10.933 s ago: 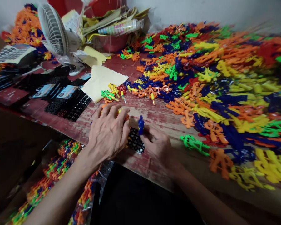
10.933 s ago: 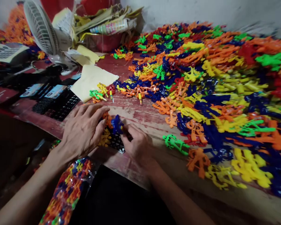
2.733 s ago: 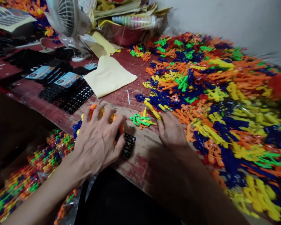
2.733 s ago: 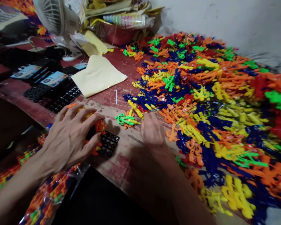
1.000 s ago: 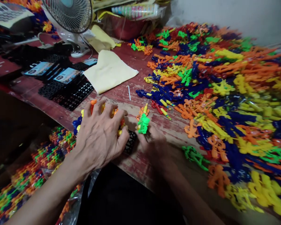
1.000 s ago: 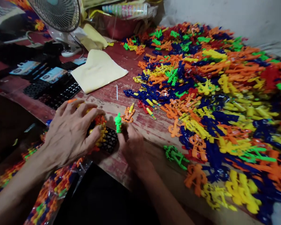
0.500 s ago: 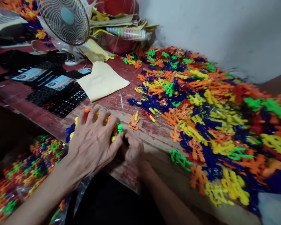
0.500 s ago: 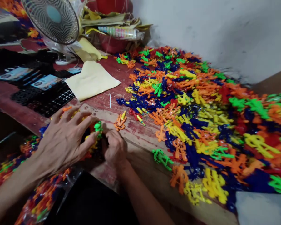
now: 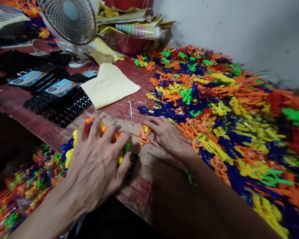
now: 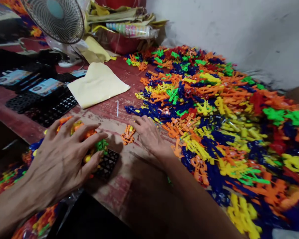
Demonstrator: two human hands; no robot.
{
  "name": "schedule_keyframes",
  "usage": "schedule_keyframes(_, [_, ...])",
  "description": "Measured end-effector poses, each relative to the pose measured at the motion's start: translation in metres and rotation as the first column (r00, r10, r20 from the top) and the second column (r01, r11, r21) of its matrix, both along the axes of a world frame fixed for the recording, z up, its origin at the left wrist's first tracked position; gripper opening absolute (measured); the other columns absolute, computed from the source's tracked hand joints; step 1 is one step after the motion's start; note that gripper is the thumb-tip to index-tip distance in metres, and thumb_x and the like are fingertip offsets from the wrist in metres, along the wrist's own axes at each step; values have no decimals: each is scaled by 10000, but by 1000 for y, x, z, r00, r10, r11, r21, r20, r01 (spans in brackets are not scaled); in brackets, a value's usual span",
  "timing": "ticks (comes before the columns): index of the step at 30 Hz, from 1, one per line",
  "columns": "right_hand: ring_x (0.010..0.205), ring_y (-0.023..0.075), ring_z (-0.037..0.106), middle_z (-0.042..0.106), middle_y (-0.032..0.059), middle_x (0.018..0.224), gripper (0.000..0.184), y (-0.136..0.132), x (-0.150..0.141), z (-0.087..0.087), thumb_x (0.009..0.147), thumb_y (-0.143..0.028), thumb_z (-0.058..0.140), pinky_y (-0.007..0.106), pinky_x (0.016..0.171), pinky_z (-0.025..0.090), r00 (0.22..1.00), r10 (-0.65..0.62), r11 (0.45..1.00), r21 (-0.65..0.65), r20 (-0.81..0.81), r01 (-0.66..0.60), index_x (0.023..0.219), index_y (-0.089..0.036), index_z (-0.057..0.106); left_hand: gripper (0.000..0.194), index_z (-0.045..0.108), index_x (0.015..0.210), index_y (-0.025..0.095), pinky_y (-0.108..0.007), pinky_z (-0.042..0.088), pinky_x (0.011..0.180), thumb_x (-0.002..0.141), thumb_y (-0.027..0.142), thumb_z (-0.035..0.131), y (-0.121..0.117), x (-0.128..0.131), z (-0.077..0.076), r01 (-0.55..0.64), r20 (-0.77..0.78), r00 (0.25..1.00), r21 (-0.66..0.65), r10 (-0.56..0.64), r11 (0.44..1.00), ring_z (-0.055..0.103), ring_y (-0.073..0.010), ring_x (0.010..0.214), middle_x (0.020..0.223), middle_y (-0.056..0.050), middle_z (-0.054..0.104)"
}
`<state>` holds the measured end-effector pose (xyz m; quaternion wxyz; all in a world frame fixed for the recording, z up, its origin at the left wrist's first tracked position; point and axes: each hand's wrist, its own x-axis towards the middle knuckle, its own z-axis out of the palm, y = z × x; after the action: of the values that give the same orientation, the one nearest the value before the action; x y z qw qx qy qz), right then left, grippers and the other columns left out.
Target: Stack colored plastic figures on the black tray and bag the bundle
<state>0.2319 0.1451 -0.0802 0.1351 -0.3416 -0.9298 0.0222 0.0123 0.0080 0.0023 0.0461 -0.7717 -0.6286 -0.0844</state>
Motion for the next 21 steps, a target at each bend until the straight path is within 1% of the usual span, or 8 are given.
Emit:
schedule_keyframes(3, [1096, 282, 505, 642, 125, 1264, 418, 7, -2, 0, 898, -33, 482, 445, 946, 428, 986, 10, 999, 46, 166, -18, 1250, -179, 653, 352, 656, 1168, 297, -694, 240, 1124, 911, 422, 450, 0, 0, 1, -11, 1, 1000, -22, 11, 1000, 381, -431, 1360, 1274, -89, 610])
schedule_keyframes(8, [935, 275, 536, 671, 141, 981, 227, -15, 6, 0, 923, -82, 476, 409, 857, 427, 979, -29, 992, 124, 204, 3, 993, -121, 688, 377, 644, 1215, 317, -690, 256, 1108, 914, 437, 452, 1, -2, -1, 8, -11, 1000, -36, -8, 999, 388, -426, 1352, 1288, -81, 609])
schedule_keyframes(10, [908, 261, 560, 667, 139, 943, 221, -36, 13, -5, 933, -104, 451, 385, 843, 439, 996, -37, 996, 87, 87, 29, 963, -121, 669, 382, 639, 1231, 327, -686, 249, 1109, 922, 431, 442, 1, -3, 0, 11, -7, 1000, -36, -11, 999, 374, -423, 1370, 1289, -78, 610])
schedule_keyframes(12, [864, 234, 595, 675, 118, 916, 219, -66, 17, -12, 945, -146, 438, 344, 795, 461, 984, -118, 993, -8, -133, 118, 993, -127, 650, 389, 628, 1250, 343, -682, 247, 1108, 926, 436, 433, 0, -4, 1, 21, 0, 1000, -40, -21, 999, 354, -420, 1388, 1292, -70, 607])
schedule_keyframes(14, [733, 188, 611, 676, 58, 830, 180, -100, 12, -17, 929, -191, 487, 294, 683, 470, 906, -263, 959, -189, -331, 210, 1024, -150, 634, 386, 625, 1247, 350, -668, 249, 1111, 936, 438, 414, 0, -3, 3, 27, 0, 1000, -51, -27, 998, 350, -409, 1392, 1299, -60, 601])
schedule_keyframes(17, [585, 145, 586, 656, -10, 720, 125, -143, -10, -22, 863, -227, 588, 257, 573, 455, 753, -432, 877, -427, -496, 222, 972, -190, 636, 373, 641, 1202, 328, -638, 267, 1112, 955, 430, 381, 0, -2, 5, 15, -32, 999, -66, -17, 998, 383, -382, 1365, 1295, -53, 599])
schedule_keyframes(19, [634, 156, 626, 688, 6, 759, 68, -157, -30, -25, 844, -226, 598, 263, 619, 492, 672, -460, 868, -454, -581, 202, 888, -203, 644, 371, 644, 1188, 318, -623, 285, 1104, 960, 430, 374, 0, -1, 5, 3, -58, 998, -64, -6, 998, 403, -370, 1342, 1280, -52, 605])
schedule_keyframes(21, [683, 175, 658, 714, 24, 790, 59, -163, -49, -28, 833, -210, 588, 281, 671, 524, 628, -466, 870, -451, -623, 198, 828, -211, 646, 376, 641, 1189, 320, -619, 298, 1097, 962, 439, 367, 0, -1, 5, 2, -69, 998, -56, -6, 998, 412, -365, 1328, 1271, -51, 607])
